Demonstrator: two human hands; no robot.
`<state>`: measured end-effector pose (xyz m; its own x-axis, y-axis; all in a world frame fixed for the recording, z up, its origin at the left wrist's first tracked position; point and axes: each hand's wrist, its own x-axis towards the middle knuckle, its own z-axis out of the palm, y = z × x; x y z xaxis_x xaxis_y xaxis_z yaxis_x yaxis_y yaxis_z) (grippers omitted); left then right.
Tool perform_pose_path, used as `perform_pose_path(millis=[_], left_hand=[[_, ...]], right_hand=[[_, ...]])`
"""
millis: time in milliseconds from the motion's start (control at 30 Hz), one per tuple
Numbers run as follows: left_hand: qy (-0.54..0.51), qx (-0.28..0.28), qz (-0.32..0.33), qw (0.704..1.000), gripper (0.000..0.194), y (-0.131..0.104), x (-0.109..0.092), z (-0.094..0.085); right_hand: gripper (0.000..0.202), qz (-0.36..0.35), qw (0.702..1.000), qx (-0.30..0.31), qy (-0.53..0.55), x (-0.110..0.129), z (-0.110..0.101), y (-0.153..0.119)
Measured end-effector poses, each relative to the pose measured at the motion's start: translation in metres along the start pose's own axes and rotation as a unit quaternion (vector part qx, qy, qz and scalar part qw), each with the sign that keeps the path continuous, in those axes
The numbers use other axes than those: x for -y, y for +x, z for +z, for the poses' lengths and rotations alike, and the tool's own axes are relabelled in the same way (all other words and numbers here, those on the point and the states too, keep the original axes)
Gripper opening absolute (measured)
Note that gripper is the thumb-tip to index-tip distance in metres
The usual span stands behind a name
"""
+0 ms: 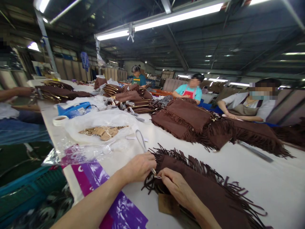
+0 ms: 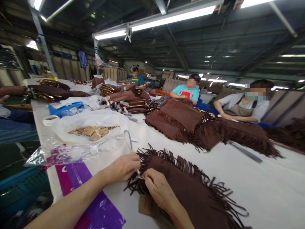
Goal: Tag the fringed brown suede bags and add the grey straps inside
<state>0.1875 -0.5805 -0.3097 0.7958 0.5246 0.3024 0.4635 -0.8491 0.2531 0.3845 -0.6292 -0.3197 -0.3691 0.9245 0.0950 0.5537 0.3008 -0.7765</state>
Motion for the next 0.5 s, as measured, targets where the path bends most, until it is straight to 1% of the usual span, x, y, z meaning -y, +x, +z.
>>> perform_pose_path(millis=[133, 300, 500], left_hand=[[-0.016, -0.012, -0.005, 1.0, 0.017, 0.001, 0.0007, 0.0005], [-0.035, -0.012, -0.006, 0.999, 0.02, 0.0008, 0.0022, -0.0004], [-0.051, -0.014, -0.017, 0.998, 0.018, 0.0015, 0.0012, 0.0005]], right_hand=[[0.024, -0.001, 1.0, -0.006, 0.0, -0.0005, -0.0024, 0.0003], [0.024, 0.023, 1.0, 0.002, 0.016, 0.0003, -0.0054, 0.0005], [0.021, -0.01, 0.999, -0.019, -0.029, 0.0008, 0.0016, 0.0019]])
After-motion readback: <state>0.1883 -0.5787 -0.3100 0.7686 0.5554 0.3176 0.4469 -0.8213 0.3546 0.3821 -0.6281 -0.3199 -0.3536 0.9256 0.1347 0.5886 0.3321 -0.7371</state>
